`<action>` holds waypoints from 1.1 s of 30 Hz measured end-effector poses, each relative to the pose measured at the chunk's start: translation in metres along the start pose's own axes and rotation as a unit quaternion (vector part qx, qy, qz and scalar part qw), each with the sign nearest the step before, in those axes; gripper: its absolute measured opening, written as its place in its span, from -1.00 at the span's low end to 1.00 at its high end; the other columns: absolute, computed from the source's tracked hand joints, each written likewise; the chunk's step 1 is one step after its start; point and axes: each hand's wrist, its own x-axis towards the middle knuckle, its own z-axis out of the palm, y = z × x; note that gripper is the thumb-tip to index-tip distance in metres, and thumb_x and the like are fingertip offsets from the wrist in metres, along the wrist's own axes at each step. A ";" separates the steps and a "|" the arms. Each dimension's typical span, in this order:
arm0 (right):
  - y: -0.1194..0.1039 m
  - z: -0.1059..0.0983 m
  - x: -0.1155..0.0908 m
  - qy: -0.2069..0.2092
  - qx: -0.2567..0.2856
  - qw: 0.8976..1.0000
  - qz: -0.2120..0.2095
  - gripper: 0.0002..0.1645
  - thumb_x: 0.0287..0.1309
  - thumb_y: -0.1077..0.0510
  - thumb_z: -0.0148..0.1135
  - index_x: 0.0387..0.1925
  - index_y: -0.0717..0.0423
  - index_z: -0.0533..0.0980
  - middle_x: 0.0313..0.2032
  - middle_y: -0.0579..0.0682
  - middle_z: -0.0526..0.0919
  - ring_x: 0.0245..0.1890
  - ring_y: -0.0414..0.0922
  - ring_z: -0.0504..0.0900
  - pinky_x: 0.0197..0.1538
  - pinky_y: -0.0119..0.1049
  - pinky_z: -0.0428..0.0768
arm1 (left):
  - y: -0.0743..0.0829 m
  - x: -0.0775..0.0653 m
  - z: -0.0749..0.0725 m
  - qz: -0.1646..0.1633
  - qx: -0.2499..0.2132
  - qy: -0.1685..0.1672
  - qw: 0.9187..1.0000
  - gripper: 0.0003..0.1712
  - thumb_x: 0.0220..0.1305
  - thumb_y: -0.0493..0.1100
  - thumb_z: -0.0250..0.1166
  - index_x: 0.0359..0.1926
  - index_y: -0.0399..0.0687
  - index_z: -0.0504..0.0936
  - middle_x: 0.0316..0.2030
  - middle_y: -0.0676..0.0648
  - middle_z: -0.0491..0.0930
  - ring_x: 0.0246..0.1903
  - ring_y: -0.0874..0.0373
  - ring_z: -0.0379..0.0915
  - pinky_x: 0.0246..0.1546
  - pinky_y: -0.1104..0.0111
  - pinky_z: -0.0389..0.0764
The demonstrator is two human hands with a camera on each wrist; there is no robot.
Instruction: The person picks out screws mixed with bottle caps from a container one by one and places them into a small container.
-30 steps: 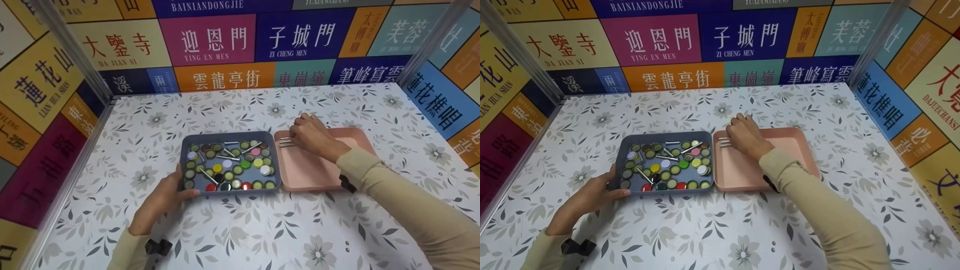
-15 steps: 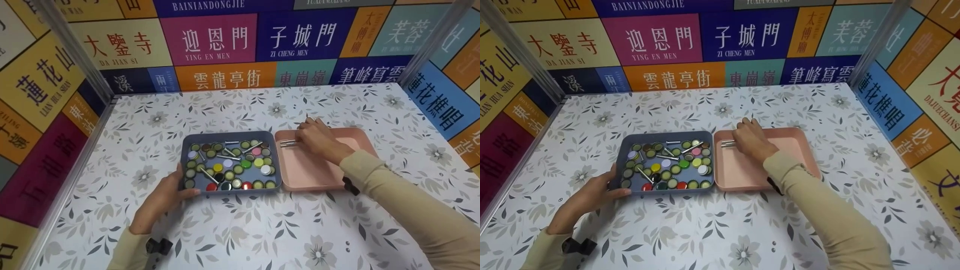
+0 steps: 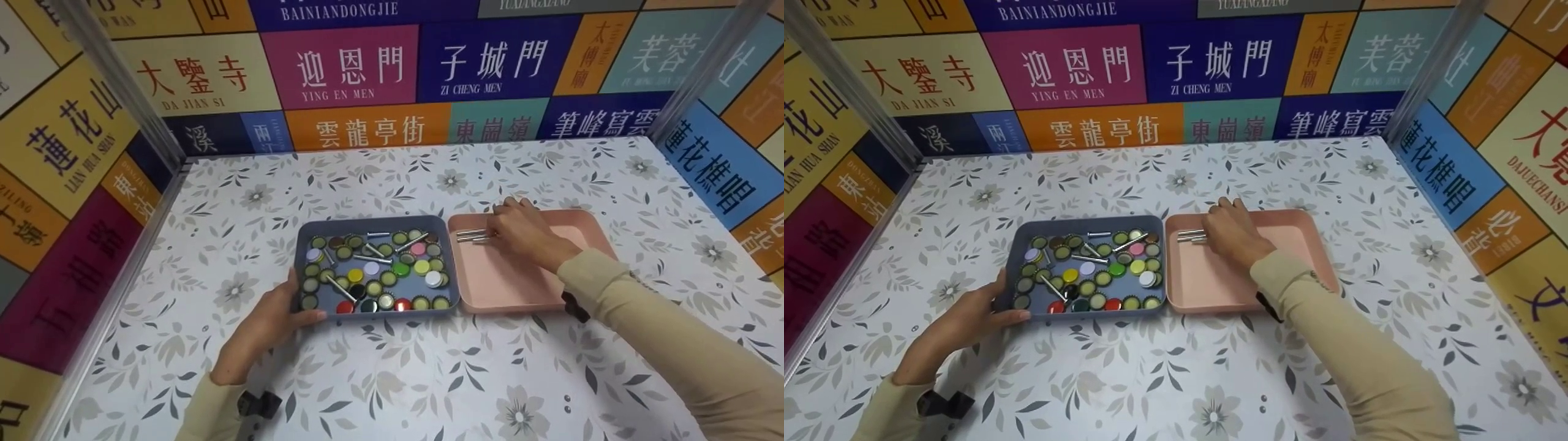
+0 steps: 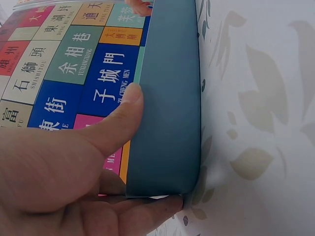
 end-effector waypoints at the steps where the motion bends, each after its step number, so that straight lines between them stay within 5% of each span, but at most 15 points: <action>1: 0.000 0.001 0.000 0.000 0.001 1.000 0.002 -0.89 0.05 0.20 0.48 -0.43 0.18 0.71 -0.39 0.13 0.67 -0.31 0.10 0.45 -0.20 -0.03 0.34 | 0.000 0.000 0.000 0.000 0.000 0.000 1.000 0.22 0.28 -0.02 0.39 0.53 -0.45 -0.29 0.41 -0.47 0.25 0.38 -0.29 0.27 0.48 -0.07 0.21; 9: 0.002 0.005 -0.001 0.009 -0.003 1.000 -0.004 -0.87 0.04 0.19 0.47 -0.48 0.17 0.68 -0.43 0.12 0.66 -0.32 0.10 0.44 -0.22 -0.02 0.34 | 0.000 0.001 0.000 -0.010 0.003 -0.003 1.000 0.21 0.29 -0.02 0.38 0.53 -0.43 -0.30 0.49 -0.45 0.08 0.50 -0.28 0.05 0.53 -0.07 0.09; 16: 0.002 0.007 -0.002 0.004 -0.007 1.000 0.001 -0.89 0.06 0.19 0.45 -0.45 0.17 0.71 -0.40 0.13 0.70 -0.33 0.09 0.45 -0.24 -0.04 0.33 | 0.002 0.000 0.000 -0.015 0.000 0.000 1.000 0.22 0.28 -0.02 0.39 0.53 -0.43 -0.30 0.47 -0.47 0.14 0.45 -0.28 0.16 0.51 -0.06 0.14; 33: 0.000 0.006 -0.002 -0.006 0.003 1.000 0.013 -0.89 0.07 0.18 0.46 -0.39 0.17 0.74 -0.36 0.14 0.73 -0.30 0.09 0.46 -0.21 -0.03 0.34 | 0.001 -0.003 0.000 0.001 -0.004 0.000 1.000 0.22 0.28 -0.01 0.39 0.53 -0.44 -0.29 0.48 -0.47 0.10 0.49 -0.31 0.05 0.53 -0.08 0.06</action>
